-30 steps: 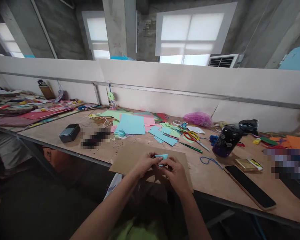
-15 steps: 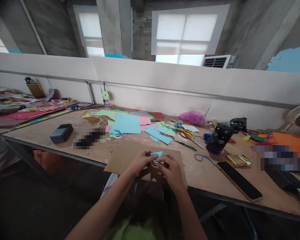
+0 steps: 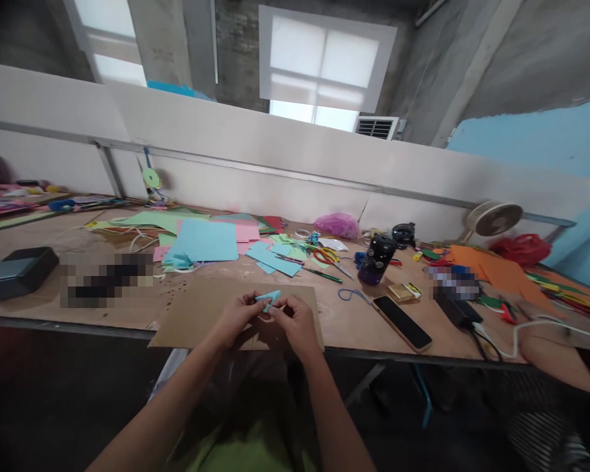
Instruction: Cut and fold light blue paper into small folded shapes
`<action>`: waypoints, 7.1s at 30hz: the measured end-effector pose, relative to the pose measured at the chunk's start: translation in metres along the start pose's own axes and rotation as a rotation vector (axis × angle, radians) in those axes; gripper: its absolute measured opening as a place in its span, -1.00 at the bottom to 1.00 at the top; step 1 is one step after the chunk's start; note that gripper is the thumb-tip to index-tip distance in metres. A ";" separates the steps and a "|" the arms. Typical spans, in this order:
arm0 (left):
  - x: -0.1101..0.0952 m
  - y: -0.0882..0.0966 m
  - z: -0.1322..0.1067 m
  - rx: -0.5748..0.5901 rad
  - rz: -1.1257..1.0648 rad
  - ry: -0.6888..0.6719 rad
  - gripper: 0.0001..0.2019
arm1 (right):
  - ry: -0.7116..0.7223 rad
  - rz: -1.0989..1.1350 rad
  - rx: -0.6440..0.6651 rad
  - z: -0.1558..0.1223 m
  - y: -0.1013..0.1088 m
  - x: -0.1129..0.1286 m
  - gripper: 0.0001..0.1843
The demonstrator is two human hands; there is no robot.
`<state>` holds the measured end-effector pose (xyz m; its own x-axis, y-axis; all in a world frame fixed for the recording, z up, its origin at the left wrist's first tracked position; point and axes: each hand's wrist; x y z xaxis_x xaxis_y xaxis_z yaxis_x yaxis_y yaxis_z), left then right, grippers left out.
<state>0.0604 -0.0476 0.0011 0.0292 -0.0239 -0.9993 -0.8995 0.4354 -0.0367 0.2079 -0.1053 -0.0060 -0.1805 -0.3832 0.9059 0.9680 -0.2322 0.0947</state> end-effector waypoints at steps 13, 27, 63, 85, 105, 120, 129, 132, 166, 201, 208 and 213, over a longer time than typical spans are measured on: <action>-0.014 0.001 -0.011 0.069 0.092 0.123 -0.72 | -0.062 -0.008 -0.093 0.001 -0.002 0.002 -0.83; -0.016 -0.004 -0.016 0.083 0.047 0.172 -0.79 | -0.064 -0.011 -0.083 0.002 0.000 -0.002 -0.87; -0.011 -0.004 -0.011 0.095 0.153 0.010 -0.70 | -0.013 -0.093 -0.057 0.000 0.000 0.003 -0.87; -0.009 -0.001 -0.009 -0.004 0.053 -0.020 -0.70 | -0.176 0.294 -0.037 0.004 0.002 -0.008 -0.72; -0.016 -0.009 -0.017 -0.014 -0.001 0.043 -0.70 | 0.015 0.006 0.034 0.000 0.001 0.006 -0.87; -0.012 -0.002 -0.012 -0.044 -0.011 0.051 -0.64 | -0.248 0.313 0.062 0.005 -0.001 -0.004 -0.69; -0.008 -0.001 -0.008 -0.031 0.046 0.032 -0.67 | -0.151 0.192 -0.046 0.006 0.002 -0.009 -0.76; -0.009 -0.001 -0.009 -0.037 0.040 0.032 -0.68 | -0.211 0.247 -0.001 0.006 0.000 -0.005 -0.73; -0.009 0.001 -0.011 0.014 -0.020 0.079 -0.79 | -0.193 0.454 -0.041 0.006 0.004 -0.009 -0.88; -0.007 0.005 -0.009 0.002 0.119 -0.035 -0.71 | -0.191 0.295 -0.060 0.004 0.002 -0.007 -0.69; -0.007 0.003 -0.009 0.045 0.103 -0.017 -0.63 | -0.117 0.159 -0.049 0.002 0.004 -0.004 -0.73; -0.005 0.003 -0.009 0.047 0.119 -0.043 -0.69 | -0.103 0.125 -0.022 0.001 0.005 -0.003 -0.75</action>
<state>0.0536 -0.0545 0.0062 -0.0566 0.0684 -0.9960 -0.8766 0.4742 0.0824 0.2131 -0.1047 -0.0082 -0.0389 -0.3168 0.9477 0.9776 -0.2085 -0.0296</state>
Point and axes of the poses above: each hand's wrist, its own z-axis towards the middle knuckle, its own y-axis out of the back of the hand, x = y × z, and after that the axes turned 10 degrees about z, right-handed
